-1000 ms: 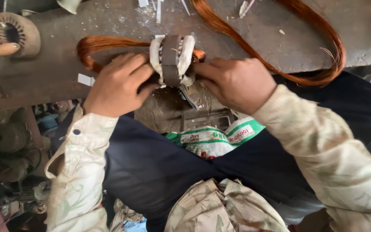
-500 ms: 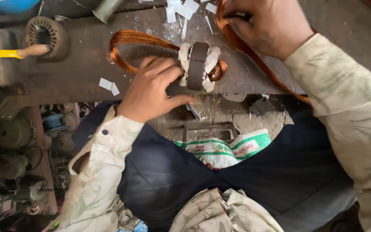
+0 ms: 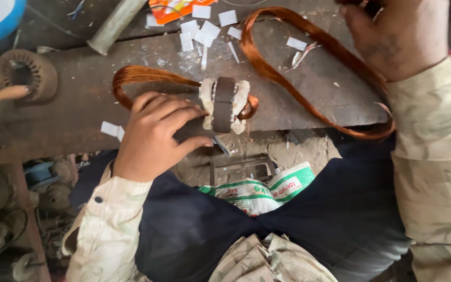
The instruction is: The person winds copper wire around a motor stator core, inserting white insulating strips between the windings. They repeatedly wrap the wire, adjust the coil, and place insulation to separate layers.
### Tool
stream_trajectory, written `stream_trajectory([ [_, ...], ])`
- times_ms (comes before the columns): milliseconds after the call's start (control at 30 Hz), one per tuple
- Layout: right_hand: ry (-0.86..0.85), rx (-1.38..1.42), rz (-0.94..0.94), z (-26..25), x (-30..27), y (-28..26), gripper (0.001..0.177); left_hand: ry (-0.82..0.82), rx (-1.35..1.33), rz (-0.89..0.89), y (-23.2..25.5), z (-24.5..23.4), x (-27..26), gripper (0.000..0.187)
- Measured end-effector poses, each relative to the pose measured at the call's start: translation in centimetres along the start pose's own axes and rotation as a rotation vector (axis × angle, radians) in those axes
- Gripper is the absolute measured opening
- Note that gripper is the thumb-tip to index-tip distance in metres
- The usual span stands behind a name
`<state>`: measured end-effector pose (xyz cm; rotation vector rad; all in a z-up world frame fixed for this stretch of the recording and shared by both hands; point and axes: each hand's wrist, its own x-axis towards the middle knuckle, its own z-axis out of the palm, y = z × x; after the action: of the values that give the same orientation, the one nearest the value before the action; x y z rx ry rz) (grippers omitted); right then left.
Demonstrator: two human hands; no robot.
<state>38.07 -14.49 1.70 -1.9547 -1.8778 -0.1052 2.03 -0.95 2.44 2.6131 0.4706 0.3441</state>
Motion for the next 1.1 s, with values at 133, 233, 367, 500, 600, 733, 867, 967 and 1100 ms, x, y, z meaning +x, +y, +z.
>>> stream_trajectory([
  [133, -0.041, 0.05, 0.055, 1.0, -0.5, -0.3, 0.012, 0.0, 0.012, 0.016, 0.2, 0.0, 0.3, 0.046],
  [233, -0.086, 0.063, 0.114, 3.4, -0.6, -1.0, 0.007, 0.029, 0.012, 0.022, 0.2, 0.0, 0.3, 0.045],
  [367, -0.135, -0.018, 0.191, 5.6, -0.3, -1.4, 0.009, 0.059, 0.018, 0.018, 0.1, 0.0, 0.2, 0.046],
  [500, -0.136, -0.054, 0.206, 5.7, -0.2, -1.7, 0.012, 0.087, 0.028, 0.033, 0.3, -0.5, 0.1, 0.046],
  [600, -0.131, -0.037, 0.214, 5.2, -0.3, -1.4, 0.013, 0.094, 0.016, 0.03, 0.4, -0.8, 0.1, 0.045],
  [733, -0.136, 0.002, 0.207, 5.5, -0.2, -1.4, 0.016, 0.089, -0.015, 0.024, 0.4, -0.9, 0.2, 0.042],
  [867, -0.133, -0.113, 0.154, 6.7, -0.5, -2.2, 0.027, 0.111, 0.008, 0.05, 0.5, -0.6, 0.3, 0.039],
  [967, -0.323, -0.067, 0.378, 7.2, 0.8, -1.9, 0.029, 0.125, 0.016, 0.061, 0.4, -0.6, 0.4, 0.036],
  [1100, -0.289, 0.05, 0.378, 6.3, 1.0, -1.8, 0.037, 0.138, 0.007, 0.069, 0.4, -0.6, 0.5, 0.034],
])
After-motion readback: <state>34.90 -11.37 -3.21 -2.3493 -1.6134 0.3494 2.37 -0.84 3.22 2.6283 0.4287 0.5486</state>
